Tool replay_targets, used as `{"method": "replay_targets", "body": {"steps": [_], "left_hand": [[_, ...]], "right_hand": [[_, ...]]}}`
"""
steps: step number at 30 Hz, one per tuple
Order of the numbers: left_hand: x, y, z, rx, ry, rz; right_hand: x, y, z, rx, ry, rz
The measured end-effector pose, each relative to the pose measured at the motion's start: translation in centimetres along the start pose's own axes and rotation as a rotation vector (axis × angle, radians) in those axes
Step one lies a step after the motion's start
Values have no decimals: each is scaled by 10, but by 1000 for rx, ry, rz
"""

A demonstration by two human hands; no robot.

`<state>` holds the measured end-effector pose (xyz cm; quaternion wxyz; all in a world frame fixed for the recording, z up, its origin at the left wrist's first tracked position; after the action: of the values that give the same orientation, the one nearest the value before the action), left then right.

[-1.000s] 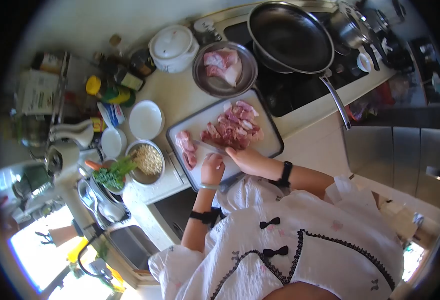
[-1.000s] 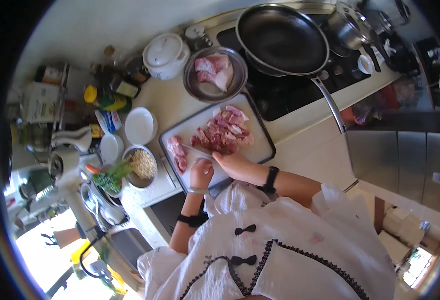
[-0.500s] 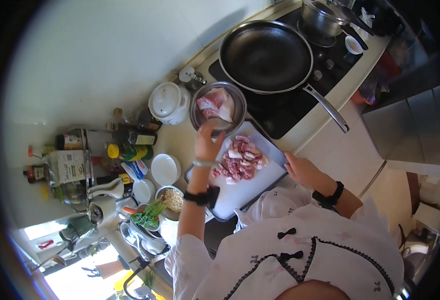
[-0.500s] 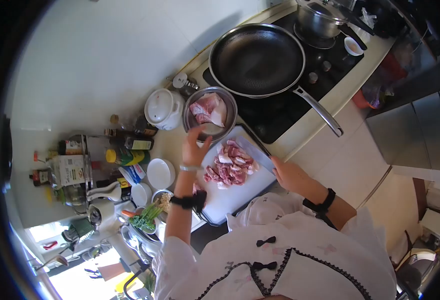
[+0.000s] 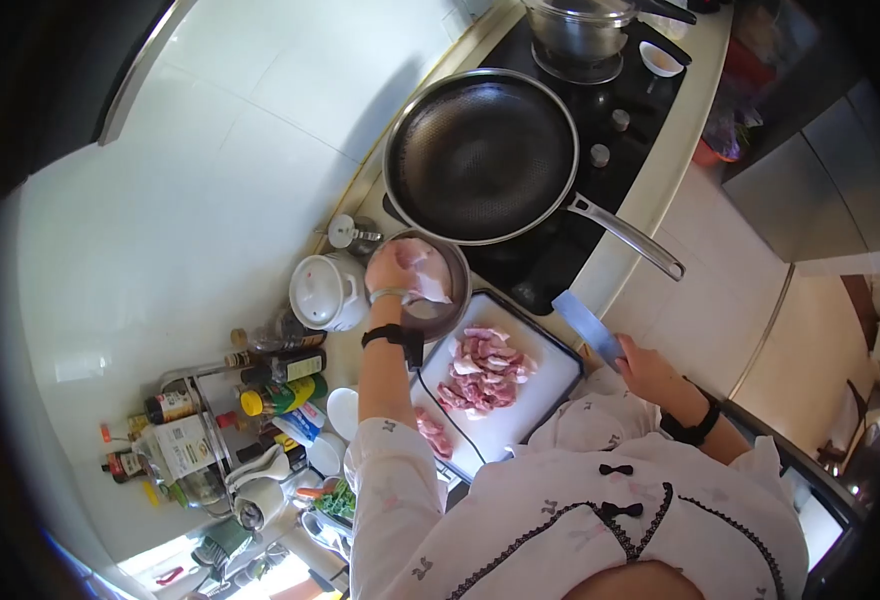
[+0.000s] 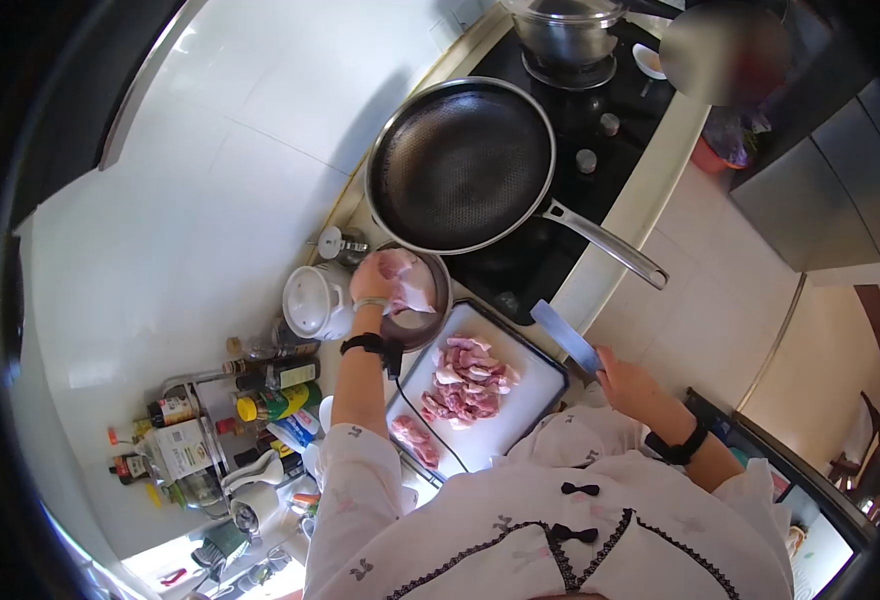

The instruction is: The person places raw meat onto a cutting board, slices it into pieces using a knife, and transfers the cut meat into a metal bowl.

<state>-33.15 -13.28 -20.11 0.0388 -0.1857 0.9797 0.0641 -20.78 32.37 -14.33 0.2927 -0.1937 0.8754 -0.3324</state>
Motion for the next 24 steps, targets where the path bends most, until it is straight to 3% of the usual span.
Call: {"method": "replay_targets", "body": {"steps": [2, 3, 4, 7, 10, 15, 17, 23, 24], "left_hand": [[0, -9, -19, -215, -7, -146], [-6, -11, -32, -267, 127, -117], [-9, -19, -33, -264, 124, -117], [-32, -51, -54, -772, 292, -125], [-86, -50, -118, -777, 365, -171], [-172, -83, -134, -1196, 248, -442], [-213, -98, -123, -1153, 209, -493], [-310, -136, -65, -979, 24, -556], [-324, -129, -63, -999, -16, -647]], "right_hand": [[0, -5, -4, 5, 55, -121], [0, -7, -6, 8, 53, -118], [1, -11, -7, 6, 18, -91], [6, -15, -2, 12, -10, -118], [17, -27, 2, 15, -31, -220], [37, -37, 22, -13, -136, -341], [43, -49, 23, -42, -78, -466], [54, -65, 36, -72, -136, -514], [54, -65, 40, -78, -151, -518]]}}
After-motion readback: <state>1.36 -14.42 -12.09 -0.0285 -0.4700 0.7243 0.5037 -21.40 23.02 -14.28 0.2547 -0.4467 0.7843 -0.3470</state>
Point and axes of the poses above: each hand's wrist, its own x-axis towards the middle knuckle, its own z-axis out of the palm, y = z × x, the point moved 6 cm from there along x, towards the middle knuckle, and after that the axes turned 7 degrees about -z, right-handed, at the moved point
